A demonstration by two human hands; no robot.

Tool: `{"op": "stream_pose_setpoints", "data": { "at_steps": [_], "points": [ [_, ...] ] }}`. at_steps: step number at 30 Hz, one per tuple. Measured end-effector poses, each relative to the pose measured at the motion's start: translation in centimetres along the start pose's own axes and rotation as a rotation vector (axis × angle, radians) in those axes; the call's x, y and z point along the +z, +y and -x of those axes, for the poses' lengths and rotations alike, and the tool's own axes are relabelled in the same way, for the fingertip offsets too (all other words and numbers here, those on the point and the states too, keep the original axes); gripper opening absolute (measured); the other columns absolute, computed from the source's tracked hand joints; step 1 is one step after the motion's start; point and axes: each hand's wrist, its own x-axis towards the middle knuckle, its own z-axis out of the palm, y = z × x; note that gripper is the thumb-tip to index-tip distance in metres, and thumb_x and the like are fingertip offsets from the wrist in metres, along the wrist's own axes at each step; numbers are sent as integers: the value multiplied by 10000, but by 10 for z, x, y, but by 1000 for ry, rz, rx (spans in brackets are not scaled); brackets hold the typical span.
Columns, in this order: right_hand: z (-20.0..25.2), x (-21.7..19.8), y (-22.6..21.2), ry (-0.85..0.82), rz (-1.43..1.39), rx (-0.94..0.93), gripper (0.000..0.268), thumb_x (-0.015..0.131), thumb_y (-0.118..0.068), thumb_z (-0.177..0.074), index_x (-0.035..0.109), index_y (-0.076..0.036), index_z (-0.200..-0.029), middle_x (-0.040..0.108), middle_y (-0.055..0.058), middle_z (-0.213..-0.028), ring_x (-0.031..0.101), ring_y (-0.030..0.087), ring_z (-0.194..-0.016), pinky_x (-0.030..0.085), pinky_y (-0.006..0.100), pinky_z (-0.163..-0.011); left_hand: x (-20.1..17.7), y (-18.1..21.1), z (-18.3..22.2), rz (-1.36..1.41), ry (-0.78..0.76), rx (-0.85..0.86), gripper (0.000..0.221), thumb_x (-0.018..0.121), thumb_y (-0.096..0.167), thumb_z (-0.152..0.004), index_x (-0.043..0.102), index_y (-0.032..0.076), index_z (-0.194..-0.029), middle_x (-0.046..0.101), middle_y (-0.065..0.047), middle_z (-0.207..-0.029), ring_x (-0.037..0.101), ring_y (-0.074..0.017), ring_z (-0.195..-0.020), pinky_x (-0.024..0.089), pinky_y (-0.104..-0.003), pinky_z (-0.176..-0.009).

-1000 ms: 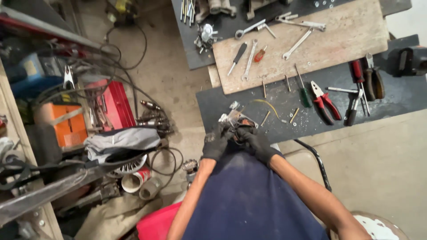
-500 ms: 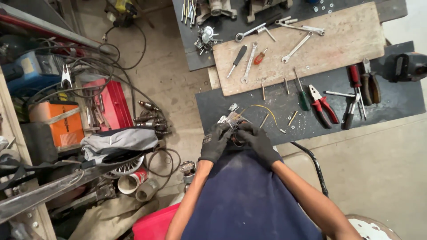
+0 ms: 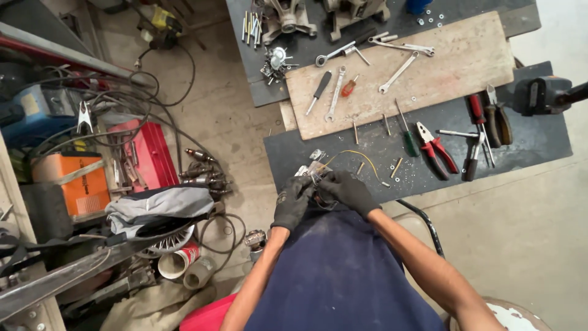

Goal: Disassembling and repairing a mechanical motor component using various hand tools on a workbench

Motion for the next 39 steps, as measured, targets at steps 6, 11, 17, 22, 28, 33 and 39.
{"op": "stream_pose_setpoints", "data": {
  "at_steps": [6, 11, 17, 22, 28, 33, 39],
  "points": [
    [5, -21, -21, -114, 10, -90, 395, 685, -486, -887, 780, -106, -940, 770, 153, -797, 739, 338, -1007, 522, 433, -967, -7, 21, 8, -117, -28, -50, 503, 683, 583, -862, 630, 349, -1304, 591, -1, -1385, 536, -285, -1356, 451, -473, -1156],
    [-4, 2, -3, -29, -120, -6, 486, 751, -555, -838, 787, -96, -994, 772, 168, -877, 728, 330, -1027, 498, 461, -992, 14, 2, -6, -206, -12, -99, 426, 648, 543, -919, 608, 343, -1293, 610, -21, -1337, 566, -296, -1322, 494, -498, -1104],
    [-1, 5, 7, 13, -259, -55, 363, 728, -460, -909, 777, -143, -1079, 768, 112, -848, 753, 240, -919, 541, 400, -951, 14, 5, -6, -275, -39, -141, 421, 588, 577, -953, 566, 386, -1328, 595, -5, -1358, 560, -280, -1333, 518, -486, -1084],
    [0, 9, 12, 11, -454, -97, 337, 700, -324, -976, 720, -14, -1109, 670, 119, -782, 672, 203, -783, 593, 337, -749, 16, 0, -6, -263, -57, -147, 428, 568, 584, -968, 560, 359, -1332, 594, -28, -1364, 563, -307, -1331, 523, -500, -1080],
    [4, -6, -18, -22, 58, 62, 598, 620, -713, -909, 730, -210, -1212, 757, 102, -1146, 617, 302, -1280, 421, 490, -1162, 19, -1, -14, -337, -17, -94, 432, 589, 600, -945, 562, 364, -1305, 594, -22, -1330, 575, -296, -1310, 545, -467, -1053],
    [24, -14, -29, -43, 83, -169, 417, 580, -506, -978, 728, -122, -1043, 762, 215, -996, 674, 436, -1135, 465, 547, -1052, 14, 19, 2, -344, 44, -122, 415, 664, 540, -911, 587, 279, -1225, 624, -39, -1257, 617, -304, -1245, 556, -472, -1006],
    [-2, 10, 12, 38, -54, -236, 373, 614, -439, -991, 722, -94, -1081, 753, 214, -911, 704, 431, -1043, 498, 549, -952, 24, 17, 0, -352, 82, -83, 381, 600, 528, -956, 626, 276, -1241, 653, -57, -1218, 633, -306, -1227, 565, -474, -988]
  ]
}}
